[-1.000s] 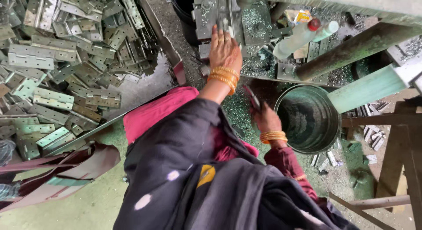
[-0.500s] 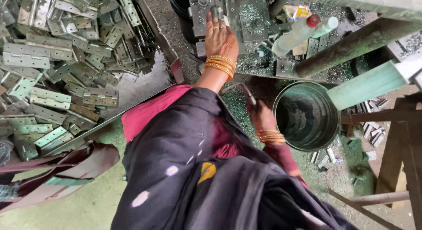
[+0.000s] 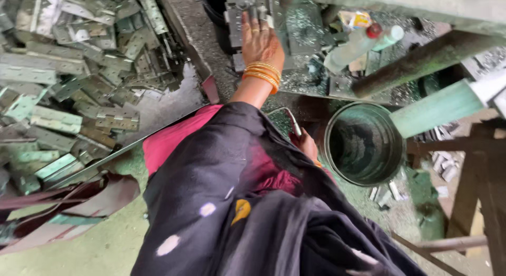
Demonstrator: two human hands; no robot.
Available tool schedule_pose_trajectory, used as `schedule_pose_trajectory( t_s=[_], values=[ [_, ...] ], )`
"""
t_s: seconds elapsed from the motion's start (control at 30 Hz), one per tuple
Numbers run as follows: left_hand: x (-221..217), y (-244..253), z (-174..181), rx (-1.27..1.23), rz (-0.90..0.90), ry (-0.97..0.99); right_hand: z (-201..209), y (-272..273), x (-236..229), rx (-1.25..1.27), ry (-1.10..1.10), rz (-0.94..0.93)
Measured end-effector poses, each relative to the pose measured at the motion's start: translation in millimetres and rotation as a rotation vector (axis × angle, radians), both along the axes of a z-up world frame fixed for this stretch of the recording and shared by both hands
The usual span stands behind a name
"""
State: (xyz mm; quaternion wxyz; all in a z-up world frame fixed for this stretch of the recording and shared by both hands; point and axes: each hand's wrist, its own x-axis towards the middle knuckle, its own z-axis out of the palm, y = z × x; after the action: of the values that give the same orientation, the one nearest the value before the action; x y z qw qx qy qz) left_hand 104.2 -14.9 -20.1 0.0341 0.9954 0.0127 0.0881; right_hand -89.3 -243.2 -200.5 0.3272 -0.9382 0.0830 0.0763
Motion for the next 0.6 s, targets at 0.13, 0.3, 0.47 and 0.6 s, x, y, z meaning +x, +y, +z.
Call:
schedule_pose_trajectory(
  t_s=[0.13, 0.3, 0.47, 0.6],
  values=[
    [-31, 3, 6, -0.023, -0.049, -0.121, 8, 4, -23, 0.230, 0.038, 0.103],
    [-108, 14, 18, -0.087, -0.242, -0.238, 74, -4, -12, 0.039, 0.071, 0.090],
    [-119, 25, 10, -0.164, -0.466, -0.286, 101, 11, -6, 0.058, 0.040, 0.113],
    [-60, -35, 24, 0.043, -0.232, -0.275, 94, 10, -9, -0.006, 0.035, 0.113]
  ],
)
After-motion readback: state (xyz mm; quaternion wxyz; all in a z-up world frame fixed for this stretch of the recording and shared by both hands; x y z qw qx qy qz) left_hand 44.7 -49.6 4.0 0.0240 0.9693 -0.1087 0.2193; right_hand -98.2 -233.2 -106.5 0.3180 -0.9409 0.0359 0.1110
